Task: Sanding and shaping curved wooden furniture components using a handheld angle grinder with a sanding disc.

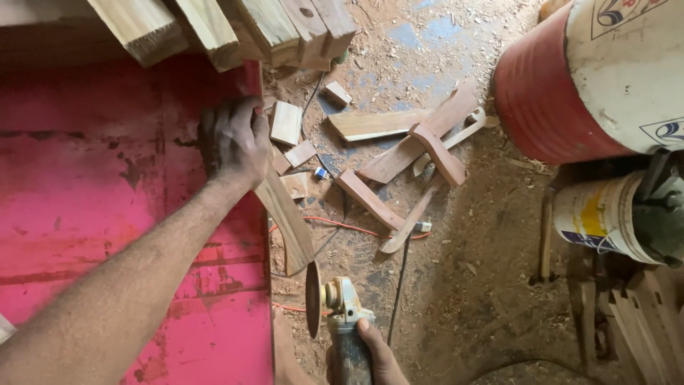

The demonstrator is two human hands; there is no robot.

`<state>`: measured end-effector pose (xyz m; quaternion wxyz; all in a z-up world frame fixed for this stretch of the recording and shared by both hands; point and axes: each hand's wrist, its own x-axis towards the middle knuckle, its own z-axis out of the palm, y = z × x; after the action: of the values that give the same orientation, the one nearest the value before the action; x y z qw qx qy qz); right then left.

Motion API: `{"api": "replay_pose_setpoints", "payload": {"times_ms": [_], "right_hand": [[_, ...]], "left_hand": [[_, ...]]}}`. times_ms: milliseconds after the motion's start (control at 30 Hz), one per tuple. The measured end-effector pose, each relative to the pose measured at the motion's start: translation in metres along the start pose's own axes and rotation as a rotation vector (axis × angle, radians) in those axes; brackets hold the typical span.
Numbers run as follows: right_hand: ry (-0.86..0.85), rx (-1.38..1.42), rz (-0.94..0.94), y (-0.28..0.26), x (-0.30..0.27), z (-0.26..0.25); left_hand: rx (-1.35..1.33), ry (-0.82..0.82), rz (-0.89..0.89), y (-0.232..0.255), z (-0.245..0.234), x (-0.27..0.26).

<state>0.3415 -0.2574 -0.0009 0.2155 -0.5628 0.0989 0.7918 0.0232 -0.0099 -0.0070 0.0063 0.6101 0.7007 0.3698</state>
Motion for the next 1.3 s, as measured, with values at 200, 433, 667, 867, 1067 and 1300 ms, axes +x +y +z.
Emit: {"api": "replay_pose_setpoints", "payload": {"times_ms": [200,433,667,867,1067,1300], "right_hand": [[-0.034,0.011,0.013,-0.013,0.002,0.005],[-0.084,-0.324,0.062,-0.070,0.024,-0.001],[-0.338,-0.608,0.003,-0.141,0.047,0.038],[-0.265,-0.751,-0.037,-0.178,0.060,0.080],[-0.295,-0.827,0.017,-0.197,0.073,0.105],[-0.249,-0.809,0.019,-0.182,0.058,0.087]], "left_hand": [[0.014,-0.010,-0.021,0.008,-0.007,0.004],[-0.064,-0.003,0.016,0.006,-0.006,0.004],[-0.020,-0.050,-0.006,0.008,-0.008,0.007],[-0.025,-0.049,-0.023,0.008,-0.003,0.006],[-0.037,-0.070,-0.035,0.009,-0.004,0.008],[-0.064,-0.059,-0.057,0.008,-0.002,0.005]]}}
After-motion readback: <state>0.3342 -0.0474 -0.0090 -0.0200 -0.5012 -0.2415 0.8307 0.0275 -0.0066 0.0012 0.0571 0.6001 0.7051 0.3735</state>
